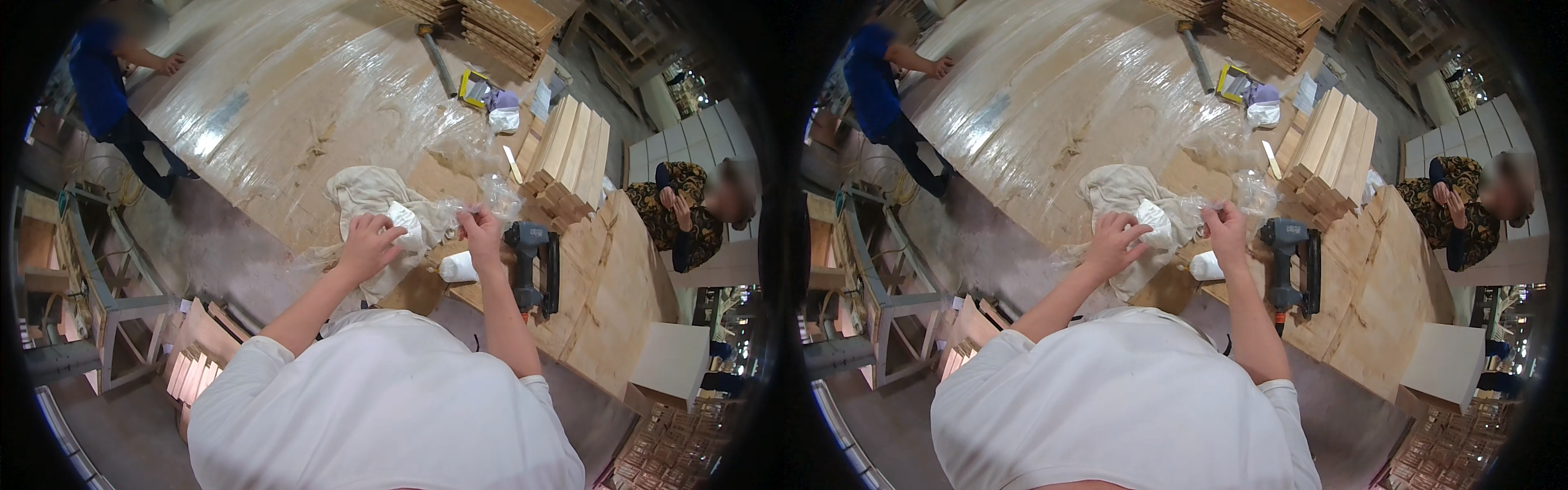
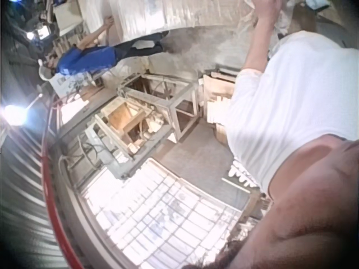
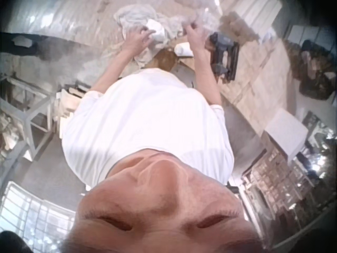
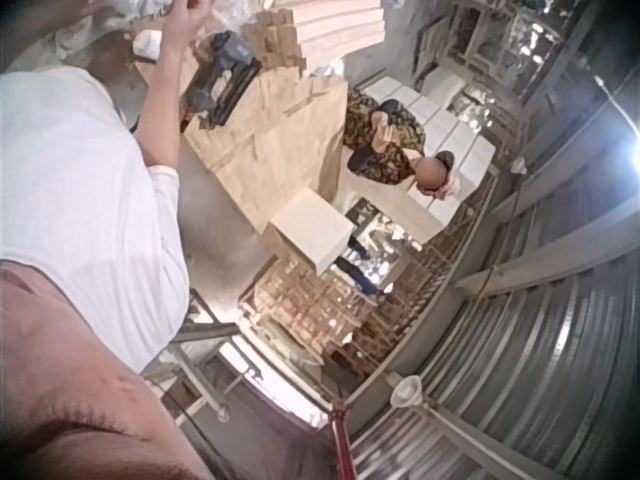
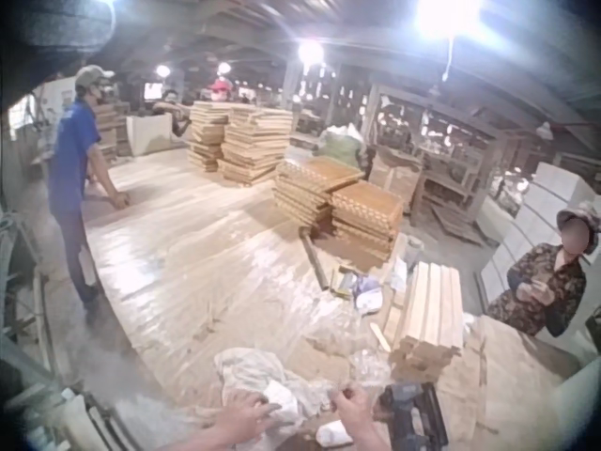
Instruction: The person wraps small white items in plastic bags and ties them with string. They handle the items one by one, placing them on a workbench, wrapping them, and then tying the bags shut. The person also moves wrapped items to a nearby shelf.
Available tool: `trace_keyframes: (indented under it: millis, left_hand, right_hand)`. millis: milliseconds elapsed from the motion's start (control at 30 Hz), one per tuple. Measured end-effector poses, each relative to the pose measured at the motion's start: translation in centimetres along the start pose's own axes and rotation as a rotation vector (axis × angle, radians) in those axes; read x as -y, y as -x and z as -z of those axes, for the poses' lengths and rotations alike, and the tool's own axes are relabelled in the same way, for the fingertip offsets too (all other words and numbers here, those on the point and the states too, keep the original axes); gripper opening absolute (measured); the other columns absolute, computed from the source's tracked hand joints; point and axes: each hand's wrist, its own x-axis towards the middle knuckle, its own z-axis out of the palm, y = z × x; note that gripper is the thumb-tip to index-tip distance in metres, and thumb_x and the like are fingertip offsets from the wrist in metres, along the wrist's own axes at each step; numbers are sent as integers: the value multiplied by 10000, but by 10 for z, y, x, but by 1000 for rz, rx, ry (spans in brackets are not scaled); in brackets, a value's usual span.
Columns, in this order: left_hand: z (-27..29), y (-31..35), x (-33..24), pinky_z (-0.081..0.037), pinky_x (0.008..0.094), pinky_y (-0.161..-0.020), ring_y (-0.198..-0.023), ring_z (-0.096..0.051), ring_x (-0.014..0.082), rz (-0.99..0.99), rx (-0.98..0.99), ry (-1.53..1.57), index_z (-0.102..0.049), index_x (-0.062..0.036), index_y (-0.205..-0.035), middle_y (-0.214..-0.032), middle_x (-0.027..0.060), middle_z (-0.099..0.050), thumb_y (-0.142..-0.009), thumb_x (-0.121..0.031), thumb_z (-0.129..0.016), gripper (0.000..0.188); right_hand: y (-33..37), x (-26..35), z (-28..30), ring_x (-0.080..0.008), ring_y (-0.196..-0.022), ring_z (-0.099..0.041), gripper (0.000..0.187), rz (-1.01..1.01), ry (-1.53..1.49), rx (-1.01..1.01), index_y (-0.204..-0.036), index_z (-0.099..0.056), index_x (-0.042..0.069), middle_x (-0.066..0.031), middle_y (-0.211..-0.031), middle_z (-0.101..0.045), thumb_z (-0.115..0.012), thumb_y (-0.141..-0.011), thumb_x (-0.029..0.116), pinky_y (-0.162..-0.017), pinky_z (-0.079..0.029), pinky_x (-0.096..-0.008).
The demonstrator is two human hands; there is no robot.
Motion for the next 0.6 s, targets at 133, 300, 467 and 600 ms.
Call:
trace_keyframes:
  millis: [133, 300, 467, 600]
  left_hand:
    - [-8, -13, -7, -335, 403, -858, -928, -472, 223, -71, 21, -81, -624, -169, -934, -913, 25, -522, -705, -230, -691, 246]
    - [-13, -19, -1, -354, 394, -837, -903, -494, 229, -82, 17, -39, -634, -145, -820, -879, 29, -535, -688, -190, -705, 157]
    - [-1, -7, 31, -394, 367, -781, -853, -525, 242, 251, -189, 216, -639, -101, -764, -822, 60, -554, -702, -165, -689, 103]
    - [8, 21, 65, -418, 346, -727, -810, -539, 259, 479, -232, 268, -650, -72, -769, -790, 80, -560, -701, -143, -693, 108]
  right_hand:
    - [6, -7, 5, -25, -534, -437, 97, -26, 6, -3, -767, -577, 52, 43, -622, -520, -618, -842, 98, -490, -353, -190]
    - [19, -4, 15, -19, -554, -432, 101, -22, 85, 12, -778, -599, 50, 40, -624, -524, -642, -828, 126, -499, -328, -179]
    - [49, -3, 48, -33, -537, -462, 103, -123, 174, 52, -824, -612, 45, 17, -631, -552, -645, -828, 143, -479, -343, -181]
    - [69, 1, 60, -52, -491, -474, 108, -187, 19, -24, -822, -601, 47, -6, -617, -563, -627, -847, 150, -440, -346, -189]
